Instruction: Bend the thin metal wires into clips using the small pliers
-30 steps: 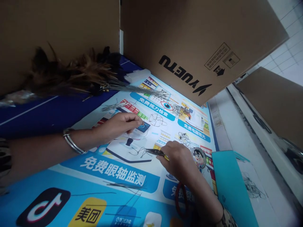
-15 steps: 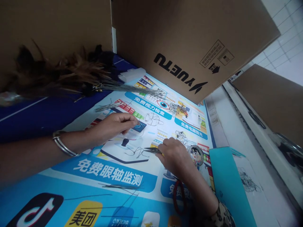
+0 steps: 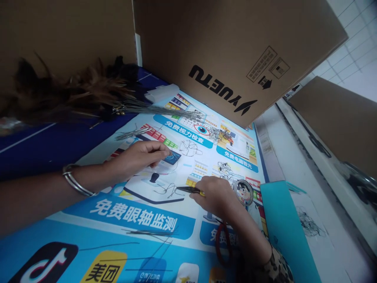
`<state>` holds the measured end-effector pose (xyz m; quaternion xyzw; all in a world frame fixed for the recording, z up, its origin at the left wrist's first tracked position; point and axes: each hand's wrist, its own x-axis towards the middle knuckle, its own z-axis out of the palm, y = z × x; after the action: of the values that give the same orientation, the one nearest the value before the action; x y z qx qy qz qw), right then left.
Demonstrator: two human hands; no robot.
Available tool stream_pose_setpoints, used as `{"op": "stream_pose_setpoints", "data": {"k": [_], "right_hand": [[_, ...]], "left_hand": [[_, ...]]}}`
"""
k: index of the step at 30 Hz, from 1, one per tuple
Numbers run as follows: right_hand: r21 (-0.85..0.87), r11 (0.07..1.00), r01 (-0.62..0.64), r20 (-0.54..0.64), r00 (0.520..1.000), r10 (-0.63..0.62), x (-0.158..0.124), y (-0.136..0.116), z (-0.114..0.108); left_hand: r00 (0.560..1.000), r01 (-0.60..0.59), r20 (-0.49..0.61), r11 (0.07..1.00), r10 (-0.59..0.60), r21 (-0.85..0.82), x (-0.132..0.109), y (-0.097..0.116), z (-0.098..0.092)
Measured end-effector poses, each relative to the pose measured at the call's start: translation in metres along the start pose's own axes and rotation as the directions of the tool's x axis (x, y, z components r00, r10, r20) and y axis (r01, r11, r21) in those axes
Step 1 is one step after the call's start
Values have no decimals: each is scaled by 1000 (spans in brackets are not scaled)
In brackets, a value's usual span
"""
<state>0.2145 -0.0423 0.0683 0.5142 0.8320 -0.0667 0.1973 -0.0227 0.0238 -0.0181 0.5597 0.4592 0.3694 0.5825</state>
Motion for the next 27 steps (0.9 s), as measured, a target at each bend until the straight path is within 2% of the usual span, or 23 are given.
{"op": "stream_pose_setpoints", "data": {"k": [4, 14, 20, 27], "right_hand": [[14, 1000, 20, 63, 998, -21, 6, 3, -4], [8, 997, 77, 21, 997, -77, 9, 2, 0], [47, 990, 133, 73, 988, -136, 3, 12, -1], [37, 995, 90, 15, 996, -90, -6, 13, -1]], "left_hand": [[1000, -11, -10, 1000, 11, 6, 1, 1, 1], [1000, 1, -8, 1000, -1, -5, 2, -4, 0], [1000, -11, -4, 1000, 11, 1, 1, -3, 0], [1000, 2, -12, 1000, -2, 17, 0, -1, 1]]}}
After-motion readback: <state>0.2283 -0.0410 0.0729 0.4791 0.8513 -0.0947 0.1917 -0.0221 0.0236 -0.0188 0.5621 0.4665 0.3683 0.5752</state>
